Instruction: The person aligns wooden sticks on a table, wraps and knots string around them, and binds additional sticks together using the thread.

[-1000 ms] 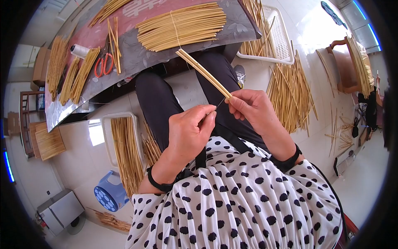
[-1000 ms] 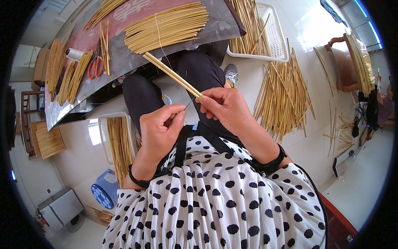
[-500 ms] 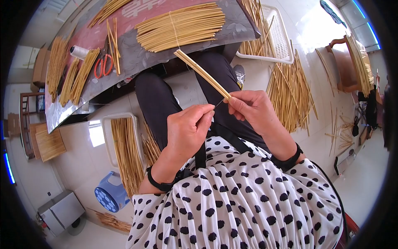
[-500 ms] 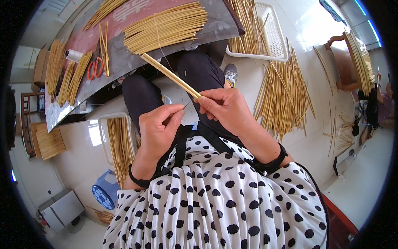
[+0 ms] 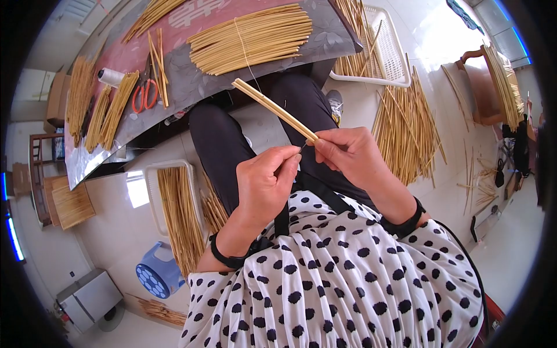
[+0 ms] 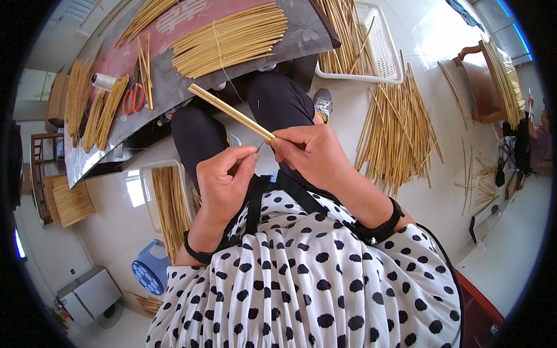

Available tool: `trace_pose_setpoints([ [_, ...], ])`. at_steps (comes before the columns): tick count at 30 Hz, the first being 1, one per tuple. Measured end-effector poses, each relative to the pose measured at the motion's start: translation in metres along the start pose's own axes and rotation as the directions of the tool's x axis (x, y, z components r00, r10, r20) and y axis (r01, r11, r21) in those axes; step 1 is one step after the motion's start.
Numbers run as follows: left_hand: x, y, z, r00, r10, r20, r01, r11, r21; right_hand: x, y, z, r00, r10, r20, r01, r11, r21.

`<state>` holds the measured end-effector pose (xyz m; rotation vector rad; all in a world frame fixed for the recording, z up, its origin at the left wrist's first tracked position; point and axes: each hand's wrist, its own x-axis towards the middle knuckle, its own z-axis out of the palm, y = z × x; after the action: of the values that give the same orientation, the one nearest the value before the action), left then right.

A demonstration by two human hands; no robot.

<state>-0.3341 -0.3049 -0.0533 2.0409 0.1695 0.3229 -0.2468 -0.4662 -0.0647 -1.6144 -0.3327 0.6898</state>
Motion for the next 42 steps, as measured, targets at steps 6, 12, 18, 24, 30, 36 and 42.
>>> trace_pose_setpoints([
  [6, 0.002, 0.001, 0.003, 1.000, -0.026, -0.011, 0.025, 0.999, -0.039, -0.004, -0.004, 0.008, 0.997, -0.075, 0.009, 0.076, 0.989, -0.125],
  [12, 0.008, -0.007, 0.004, 0.983, -0.178, 0.040, 0.182, 0.972, -0.149, 0.006, -0.011, 0.000, 0.996, 0.047, 0.072, -0.034, 0.983, -0.182],
  [18, 0.019, -0.016, -0.008, 0.964, -0.266, 0.027, 0.261, 0.912, -0.316, 0.027, -0.015, -0.047, 0.983, -0.131, -0.128, 0.121, 0.989, -0.082],
  [24, 0.021, -0.023, -0.016, 0.963, -0.262, -0.068, 0.231, 0.924, -0.304, 0.029, -0.032, -0.094, 0.859, -0.289, -0.423, 0.196, 0.948, -0.251],
  [30, 0.022, -0.013, -0.008, 0.962, -0.258, -0.091, 0.223, 0.931, -0.288, 0.024, -0.038, -0.082, 0.890, -0.331, -0.313, 0.241, 0.926, -0.291],
  [36, 0.022, -0.006, 0.000, 0.959, -0.263, -0.105, 0.224, 0.932, -0.284, 0.022, -0.027, -0.022, 0.919, -0.376, -0.121, 0.320, 0.888, -0.330],
  [42, 0.020, -0.003, 0.001, 0.981, -0.169, -0.097, 0.143, 0.964, -0.226, 0.017, -0.031, 0.001, 0.944, -0.326, -0.041, 0.288, 0.880, -0.378],
])
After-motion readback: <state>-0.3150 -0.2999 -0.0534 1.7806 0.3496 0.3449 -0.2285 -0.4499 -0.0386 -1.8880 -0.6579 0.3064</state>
